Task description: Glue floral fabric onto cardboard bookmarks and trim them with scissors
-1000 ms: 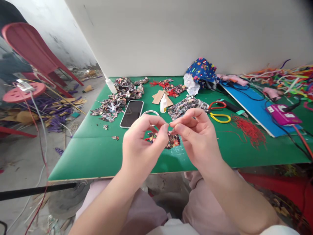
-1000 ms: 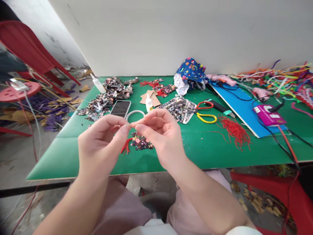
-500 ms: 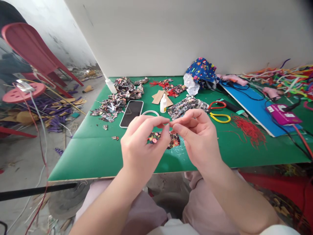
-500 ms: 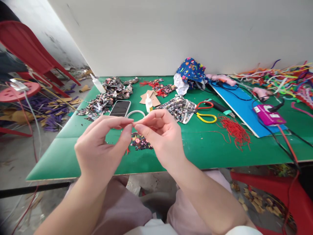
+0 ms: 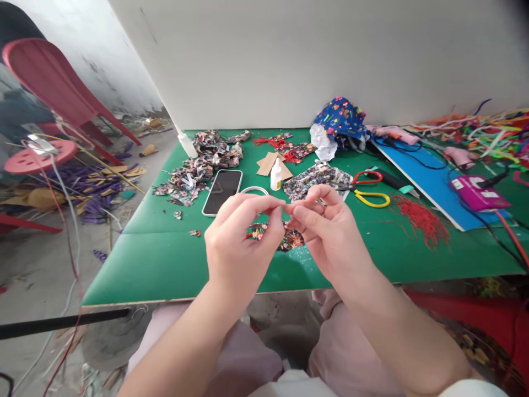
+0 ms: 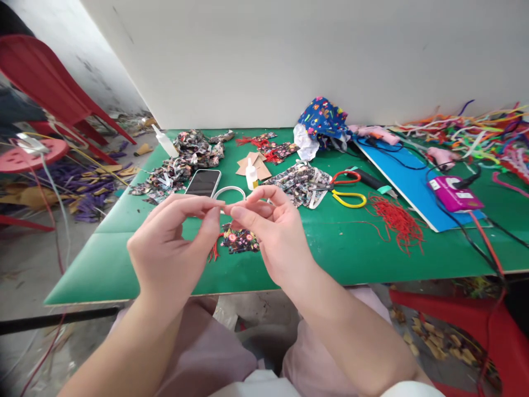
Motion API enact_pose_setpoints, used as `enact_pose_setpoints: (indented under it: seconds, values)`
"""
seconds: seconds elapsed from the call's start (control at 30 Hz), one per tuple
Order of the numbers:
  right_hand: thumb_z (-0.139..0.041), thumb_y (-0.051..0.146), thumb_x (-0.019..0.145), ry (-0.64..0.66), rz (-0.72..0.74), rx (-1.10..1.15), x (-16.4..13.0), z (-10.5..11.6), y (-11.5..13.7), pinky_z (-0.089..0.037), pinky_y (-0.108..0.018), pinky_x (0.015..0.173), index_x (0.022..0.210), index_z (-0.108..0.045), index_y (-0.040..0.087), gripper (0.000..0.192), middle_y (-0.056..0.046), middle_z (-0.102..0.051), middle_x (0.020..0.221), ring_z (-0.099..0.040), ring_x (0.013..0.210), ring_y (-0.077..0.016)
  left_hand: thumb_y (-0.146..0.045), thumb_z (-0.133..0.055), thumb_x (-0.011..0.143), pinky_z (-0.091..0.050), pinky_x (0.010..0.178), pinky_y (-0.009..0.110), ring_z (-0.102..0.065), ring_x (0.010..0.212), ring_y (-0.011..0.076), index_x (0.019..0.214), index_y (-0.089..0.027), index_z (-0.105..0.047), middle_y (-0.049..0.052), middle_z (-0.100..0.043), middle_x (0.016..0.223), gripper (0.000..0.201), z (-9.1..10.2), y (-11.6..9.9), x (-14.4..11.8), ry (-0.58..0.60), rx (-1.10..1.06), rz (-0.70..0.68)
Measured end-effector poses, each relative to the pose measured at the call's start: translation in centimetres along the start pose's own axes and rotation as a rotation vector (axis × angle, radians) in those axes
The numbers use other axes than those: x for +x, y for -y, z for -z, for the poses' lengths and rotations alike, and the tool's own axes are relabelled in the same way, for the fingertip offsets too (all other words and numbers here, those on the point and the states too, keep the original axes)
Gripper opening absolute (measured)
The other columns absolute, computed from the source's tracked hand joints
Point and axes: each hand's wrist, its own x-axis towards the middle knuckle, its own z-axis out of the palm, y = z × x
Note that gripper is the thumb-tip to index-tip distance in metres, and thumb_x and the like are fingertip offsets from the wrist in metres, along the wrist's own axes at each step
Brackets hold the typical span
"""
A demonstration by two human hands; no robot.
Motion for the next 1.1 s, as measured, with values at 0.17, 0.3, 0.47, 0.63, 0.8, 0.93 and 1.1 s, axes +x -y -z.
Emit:
enact_pose_setpoints:
  seconds: [0.17,0.3,0.47,0.63,0.8,0.93,1.1]
  values:
    - [-0.072,0.011,0.069,-0.017,-0.055,0.059,0.2,0.1,0.1,-0.054,-0.013,0.062,0.075,-0.055,0.022,0.021,0.007,-0.069,0.066,-0.066,0.066,-0.0053,-0.007,-0.059,0.075,-0.048,0.067,0.022,-0.060,0.072,0.0103,0.080,-0.020,-0.065,-0.002,-0.066,0.077,0.015,0.1,0.0,0.1,0.013,-0.038,0.044]
    - [-0.071,0.011,0.070,-0.008,-0.038,0.039,0.2,0.1,0.0,-0.055,-0.015,0.062,0.075,-0.055,0.023,0.021,0.008,-0.069,0.067,-0.067,0.068,-0.0063,-0.009,-0.060,0.074,-0.049,0.068,0.023,-0.061,0.072,0.0110,0.082,-0.020,-0.066,-0.002,-0.067,0.078,0.014,0.1,0.0,0.1,0.052,-0.019,0.053]
    - [-0.071,0.011,0.070,0.004,0.079,-0.085,0.1,0.3,-0.2,-0.055,-0.016,0.064,0.075,-0.057,0.023,0.020,0.008,-0.070,0.072,-0.065,0.066,-0.0053,-0.012,-0.059,0.076,-0.049,0.067,0.023,-0.061,0.069,0.0106,0.075,-0.019,-0.066,-0.002,-0.066,0.073,0.010,0.0,0.0,0.2,0.074,0.010,0.052]
    - [-0.071,0.010,0.070,-0.021,0.158,-0.179,0.0,0.3,-0.5,-0.054,-0.017,0.063,0.074,-0.058,0.024,0.020,0.009,-0.069,0.070,-0.064,0.064,-0.0054,-0.011,-0.060,0.075,-0.049,0.067,0.024,-0.060,0.070,0.0119,0.074,-0.018,-0.066,0.000,-0.067,0.074,0.009,-0.2,0.5,0.1,0.045,0.066,-0.043]
    - [-0.072,0.012,0.070,-0.045,0.138,-0.129,-0.1,0.0,-0.6,-0.055,-0.018,0.065,0.073,-0.057,0.024,0.019,0.009,-0.069,0.069,-0.066,0.068,-0.0064,-0.009,-0.059,0.075,-0.048,0.070,0.026,-0.059,0.070,0.0132,0.077,-0.016,-0.066,0.002,-0.066,0.073,0.009,-0.7,1.0,-0.2,-0.027,0.142,-0.175]
    - [-0.072,0.011,0.070,-0.064,0.051,-0.043,0.2,0.1,-0.4,-0.054,-0.015,0.063,0.072,-0.055,0.022,0.020,0.008,-0.069,0.068,-0.067,0.070,-0.0067,-0.010,-0.058,0.076,-0.048,0.070,0.024,-0.060,0.071,0.0123,0.076,-0.018,-0.067,0.001,-0.067,0.075,0.011,-0.4,1.2,0.1,-0.037,0.074,-0.035]
    - [-0.071,0.013,0.071,-0.030,-0.024,0.034,0.6,0.6,-0.3,-0.053,-0.012,0.063,0.074,-0.055,0.023,0.020,0.006,-0.071,0.072,-0.065,0.065,-0.0040,-0.019,-0.059,0.080,-0.048,0.064,0.020,-0.062,0.069,0.0101,0.081,-0.022,-0.071,-0.002,-0.069,0.079,0.012,0.1,1.5,0.6,0.087,-0.372,0.376]
